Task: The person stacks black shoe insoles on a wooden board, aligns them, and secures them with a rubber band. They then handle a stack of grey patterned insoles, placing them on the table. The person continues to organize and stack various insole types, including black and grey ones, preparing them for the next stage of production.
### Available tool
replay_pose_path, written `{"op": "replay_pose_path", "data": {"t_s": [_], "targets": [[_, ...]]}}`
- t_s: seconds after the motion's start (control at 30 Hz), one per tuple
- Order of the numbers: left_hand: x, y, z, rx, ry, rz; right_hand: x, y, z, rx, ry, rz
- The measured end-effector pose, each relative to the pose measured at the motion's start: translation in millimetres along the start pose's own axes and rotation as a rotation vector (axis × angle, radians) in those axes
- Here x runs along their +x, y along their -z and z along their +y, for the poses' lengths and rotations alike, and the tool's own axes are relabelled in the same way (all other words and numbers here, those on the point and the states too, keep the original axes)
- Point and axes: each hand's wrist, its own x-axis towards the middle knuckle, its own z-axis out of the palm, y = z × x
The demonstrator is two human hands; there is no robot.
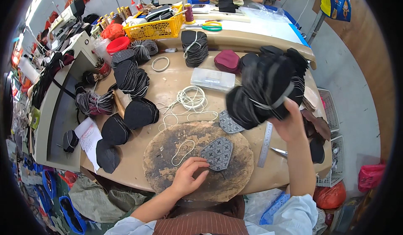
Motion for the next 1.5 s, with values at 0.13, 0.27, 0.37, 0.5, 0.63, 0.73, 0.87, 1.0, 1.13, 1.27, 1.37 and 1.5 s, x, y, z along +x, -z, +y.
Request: {"op": "replay_pose_path", "data": {"t_s": [0.13,0.27,0.37,0.5,0.63,0.73,0.87,1.0,1.13,1.27,1.37,1.5], "targets": [[6.4,0.8,-2.6,-0.034,-0.018,0.006,90.9,-73.4,36.5,0.028,-0.316,0.008],[3.3,8.9,-9.1,-0.101,-0.011,0.001,173.2,-137.1,95.5,0.050,-0.386,0.033],[-1.9,1.8,-22.2,-0.170,-0.117,0.099,218.0,-162.1,133.5,-0.005,-0.332,-0.065],[-6.5,-26.0,-29.7,-0.159,-0.215,0.196,270.5,-143.5,150.0,-0.001,-0.440,-0.208],[-13.5,-39.3,-35.2,-0.193,-0.171,0.267,281.0,-155.9,183.5,-0.259,-0.482,0.123],[-4.8,-50.1,-41.2,-0.179,-0.204,0.259,280.6,-158.4,190.7,-0.304,-0.491,0.120],[-3.5,-39.7,-39.6,-0.173,-0.201,0.233,298.3,-141.8,178.0,-0.314,-0.648,-0.010],[-11.8,-11.1,-35.4,-0.221,-0.170,0.203,296.4,-136.8,170.3,-0.446,-0.455,-0.113],[-8.2,6.8,-27.7,-0.166,-0.144,0.077,222.2,-138.7,116.9,-0.806,-0.068,0.019],[-3.9,4.7,-18.0,-0.161,-0.122,0.020,173.6,-43.1,26.1,-1.191,0.414,0.196],[-7.5,3.6,-8.2,-0.175,-0.050,-0.019,141.6,47.6,-55.9,-1.309,0.599,0.562],[-8.8,4.4,-3.5,-0.129,-0.061,-0.019,88.8,104.7,-113.2,-1.622,0.442,0.788]]}}
